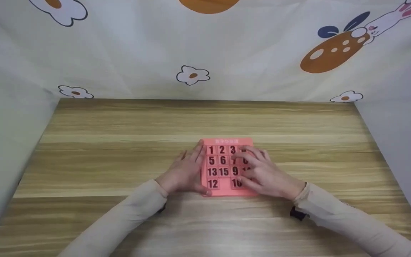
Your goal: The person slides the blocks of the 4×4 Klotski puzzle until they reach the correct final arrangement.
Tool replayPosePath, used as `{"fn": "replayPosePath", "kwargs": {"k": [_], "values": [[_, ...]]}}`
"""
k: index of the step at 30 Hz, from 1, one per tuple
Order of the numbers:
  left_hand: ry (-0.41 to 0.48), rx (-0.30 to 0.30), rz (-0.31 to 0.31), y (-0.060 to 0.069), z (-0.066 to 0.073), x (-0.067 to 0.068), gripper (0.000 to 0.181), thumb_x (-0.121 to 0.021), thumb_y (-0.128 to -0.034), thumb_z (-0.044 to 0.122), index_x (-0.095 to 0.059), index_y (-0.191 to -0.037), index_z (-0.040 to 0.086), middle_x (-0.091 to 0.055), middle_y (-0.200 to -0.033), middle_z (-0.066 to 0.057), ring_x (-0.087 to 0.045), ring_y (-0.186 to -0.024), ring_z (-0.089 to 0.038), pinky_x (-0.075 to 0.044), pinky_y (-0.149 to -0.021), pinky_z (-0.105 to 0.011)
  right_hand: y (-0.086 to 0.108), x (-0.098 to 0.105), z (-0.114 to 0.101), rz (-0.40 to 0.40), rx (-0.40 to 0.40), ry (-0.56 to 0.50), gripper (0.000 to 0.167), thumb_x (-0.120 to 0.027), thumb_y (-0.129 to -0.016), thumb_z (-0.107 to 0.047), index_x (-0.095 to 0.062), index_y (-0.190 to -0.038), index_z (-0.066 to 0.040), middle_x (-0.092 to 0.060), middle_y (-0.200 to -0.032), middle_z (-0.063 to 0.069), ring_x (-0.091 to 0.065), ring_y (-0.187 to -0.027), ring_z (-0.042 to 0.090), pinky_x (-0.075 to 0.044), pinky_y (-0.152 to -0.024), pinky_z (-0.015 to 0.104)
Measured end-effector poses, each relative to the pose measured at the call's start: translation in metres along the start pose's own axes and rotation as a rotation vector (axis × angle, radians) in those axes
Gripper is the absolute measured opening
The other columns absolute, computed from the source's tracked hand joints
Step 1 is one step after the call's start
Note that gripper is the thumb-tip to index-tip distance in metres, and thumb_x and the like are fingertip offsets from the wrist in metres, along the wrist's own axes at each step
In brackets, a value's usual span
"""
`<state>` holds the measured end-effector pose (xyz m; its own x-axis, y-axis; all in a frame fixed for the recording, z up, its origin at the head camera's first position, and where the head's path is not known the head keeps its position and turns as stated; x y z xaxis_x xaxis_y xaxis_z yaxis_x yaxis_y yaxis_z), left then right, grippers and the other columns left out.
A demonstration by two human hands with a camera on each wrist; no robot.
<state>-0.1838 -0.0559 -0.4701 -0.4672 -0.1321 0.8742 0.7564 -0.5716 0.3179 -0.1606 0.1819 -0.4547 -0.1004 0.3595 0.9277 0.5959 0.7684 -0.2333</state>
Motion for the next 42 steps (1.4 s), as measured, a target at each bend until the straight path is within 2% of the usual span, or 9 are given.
{"fn": "replayPosePath", "kwargs": {"k": [3,6,11,19,21,27,32,35,42], "values": [[-0.002,0.0,0.003,0.0,0.0,0.0,0.134,-0.076,-0.0638,0.065,-0.001,-0.152,-0.003,0.011,-0.158,-0.017,0.004,-0.145,-0.028,-0.003,-0.115,-0.05,-0.003,-0.003,0.0,-0.033,-0.028,0.03,0.023,-0.062,-0.093,-0.029,-0.075,-0.104,-0.013,-0.04,-0.145,0.016,-0.028,-0.136,0.037,-0.026,-0.103,0.061],[-0.005,-0.003,0.005,0.0,0.0,0.0,0.134,-0.076,-0.064,0.066,-0.001,-0.152,-0.003,0.011,-0.158,-0.017,0.003,-0.145,-0.028,-0.003,-0.115,-0.05,-0.004,-0.009,0.0,-0.087,-0.006,0.026,0.035,-0.06,-0.094,-0.034,-0.068,-0.123,-0.017,-0.033,-0.149,0.017,-0.025,-0.136,0.04,-0.025,-0.103,0.063],[-0.012,-0.013,0.02,0.001,0.0,0.0,0.135,-0.077,-0.0635,0.065,-0.004,-0.152,-0.005,0.009,-0.158,-0.018,0.003,-0.146,-0.028,-0.005,-0.115,-0.051,-0.001,-0.008,-0.003,-0.085,0.071,-0.078,0.025,-0.061,-0.093,-0.031,-0.074,-0.111,-0.019,-0.038,-0.147,0.013,-0.027,-0.135,0.041,-0.023,-0.103,0.067],[-0.005,-0.014,0.028,0.0,-0.001,-0.002,0.136,-0.079,-0.0625,0.064,-0.003,-0.152,-0.005,0.01,-0.158,-0.019,0.004,-0.146,-0.027,-0.005,-0.115,-0.051,0.001,-0.003,0.005,0.065,-0.072,-0.012,0.012,-0.068,-0.087,-0.021,-0.073,-0.092,-0.011,-0.046,-0.137,0.015,-0.033,-0.131,0.034,-0.027,-0.1,0.055],[-0.006,-0.014,0.027,0.0,-0.001,-0.002,0.136,-0.079,-0.0626,0.064,-0.003,-0.152,-0.005,0.01,-0.158,-0.018,0.003,-0.146,-0.027,-0.005,-0.115,-0.051,0.002,-0.004,0.005,0.038,-0.057,-0.007,0.016,-0.068,-0.087,-0.023,-0.074,-0.096,-0.011,-0.043,-0.14,0.016,-0.032,-0.132,0.037,-0.027,-0.1,0.057],[-0.01,-0.002,0.015,0.0,0.0,-0.001,0.135,-0.078,-0.0632,0.064,-0.002,-0.152,-0.004,0.011,-0.158,-0.018,0.004,-0.146,-0.027,-0.004,-0.115,-0.051,0.005,-0.005,0.006,-0.099,0.004,-0.041,0.04,-0.063,-0.092,-0.031,-0.063,-0.129,-0.018,-0.028,-0.151,0.019,-0.024,-0.136,0.043,-0.028,-0.1,0.062],[-0.002,-0.002,0.013,0.0,-0.001,-0.001,0.136,-0.079,-0.0628,0.063,-0.002,-0.152,-0.004,0.011,-0.158,-0.017,0.004,-0.145,-0.027,-0.004,-0.115,-0.052,0.009,0.0,0.014,-0.068,0.061,-0.187,0.022,-0.068,-0.084,-0.021,-0.074,-0.105,-0.021,-0.032,-0.15,0.017,-0.022,-0.135,0.046,-0.018,-0.101,0.071],[-0.003,0.0,0.011,0.0,0.0,-0.001,0.136,-0.079,-0.0626,0.063,-0.002,-0.152,-0.003,0.011,-0.158,-0.017,0.004,-0.145,-0.027,-0.004,-0.115,-0.052,0.011,0.002,0.018,-0.073,0.066,-0.2,0.014,-0.069,-0.082,-0.018,-0.076,-0.094,-0.02,-0.034,-0.149,0.015,-0.021,-0.135,0.046,-0.015,-0.101,0.074],[0.016,0.001,0.013,0.001,0.001,0.001,0.135,-0.08,-0.0627,0.062,-0.003,-0.152,-0.004,0.011,-0.158,-0.018,0.005,-0.145,-0.027,-0.004,-0.115,-0.051,0.013,0.007,0.024,-0.028,-0.01,-0.054,0.026,-0.069,-0.084,-0.019,-0.074,-0.109,-0.02,-0.034,-0.15,0.013,-0.025,-0.135,0.043,-0.022,-0.101,0.065]]}}
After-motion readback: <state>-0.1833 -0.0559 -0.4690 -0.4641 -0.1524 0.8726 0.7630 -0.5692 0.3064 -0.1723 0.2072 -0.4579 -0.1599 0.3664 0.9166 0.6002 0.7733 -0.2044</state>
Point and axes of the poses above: each hand's wrist, its own y-axis away from the middle knuckle, its own x-axis out of the back of the hand, z = x × y, the point moved 2 cm from there along -y, towards the middle knuckle
